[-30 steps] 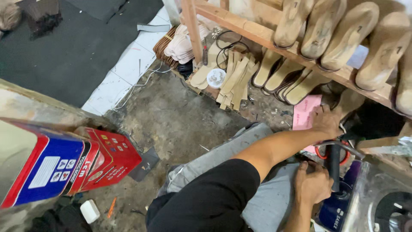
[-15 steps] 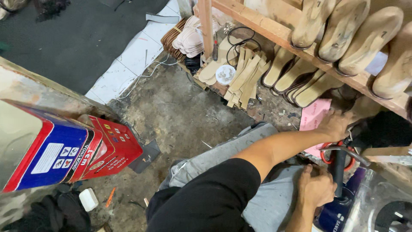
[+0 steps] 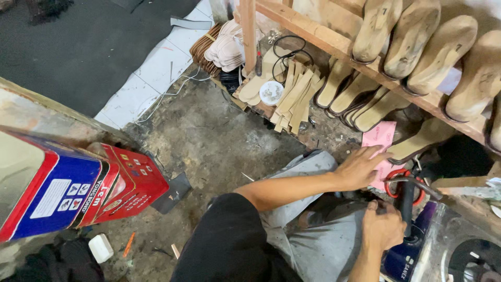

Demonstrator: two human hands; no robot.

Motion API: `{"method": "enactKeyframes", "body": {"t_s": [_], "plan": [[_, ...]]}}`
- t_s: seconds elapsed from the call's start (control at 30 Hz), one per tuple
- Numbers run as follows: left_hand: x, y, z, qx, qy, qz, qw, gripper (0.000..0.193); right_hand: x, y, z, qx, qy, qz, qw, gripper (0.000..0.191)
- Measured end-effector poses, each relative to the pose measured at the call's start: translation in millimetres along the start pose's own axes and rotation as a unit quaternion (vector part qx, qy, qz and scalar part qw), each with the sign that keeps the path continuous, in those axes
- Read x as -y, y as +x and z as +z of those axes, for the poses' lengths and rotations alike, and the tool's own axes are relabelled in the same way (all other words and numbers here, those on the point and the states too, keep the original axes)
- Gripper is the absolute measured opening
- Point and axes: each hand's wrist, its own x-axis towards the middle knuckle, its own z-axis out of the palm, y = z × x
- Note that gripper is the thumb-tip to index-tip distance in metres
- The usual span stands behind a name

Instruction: The person sits on the floor of a shoe workshop, fits an insole onto a wooden shoe last, and taps it into place with a hammer. They turn the last over to check the fit, then place the finished last on a wooden shelf rack and pick up another last to repeat the work.

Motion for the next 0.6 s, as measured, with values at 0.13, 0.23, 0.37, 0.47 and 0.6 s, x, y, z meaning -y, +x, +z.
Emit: {"method": "enactKeyframes", "body": {"t_s": [0.13,0.23,0.37,0.47,0.6], "plan": [[7.3,-65.2,-58.4,0.059,0.101,-0.039,0.992,0.072,-2.0,-2.4,0.7,0.01,0.001,0.009,1.0,0.033],[2.1,-109.8,-99.5,0.071,0.147,-0.051,0.985,0.08,-3.8,-6.9,1.8,-0.004,-0.013,-0.004,1.0,0.035],[-0.5,-144.0,-133.3,0.117,0.141,-0.112,0.977,0.084,-8.5,-15.0,2.5,-0.015,-0.015,-0.002,1.0,0.036],[6.1,-159.5,-141.1,0.125,0.112,-0.122,0.978,0.085,-12.5,-27.1,2.9,-0.04,0.009,-0.018,0.999,0.04],[18.8,-163.0,-132.8,0.102,0.048,-0.145,0.983,0.085,-1.1,-45.6,-3.6,-0.096,0.049,-0.084,0.991,0.044]]}}
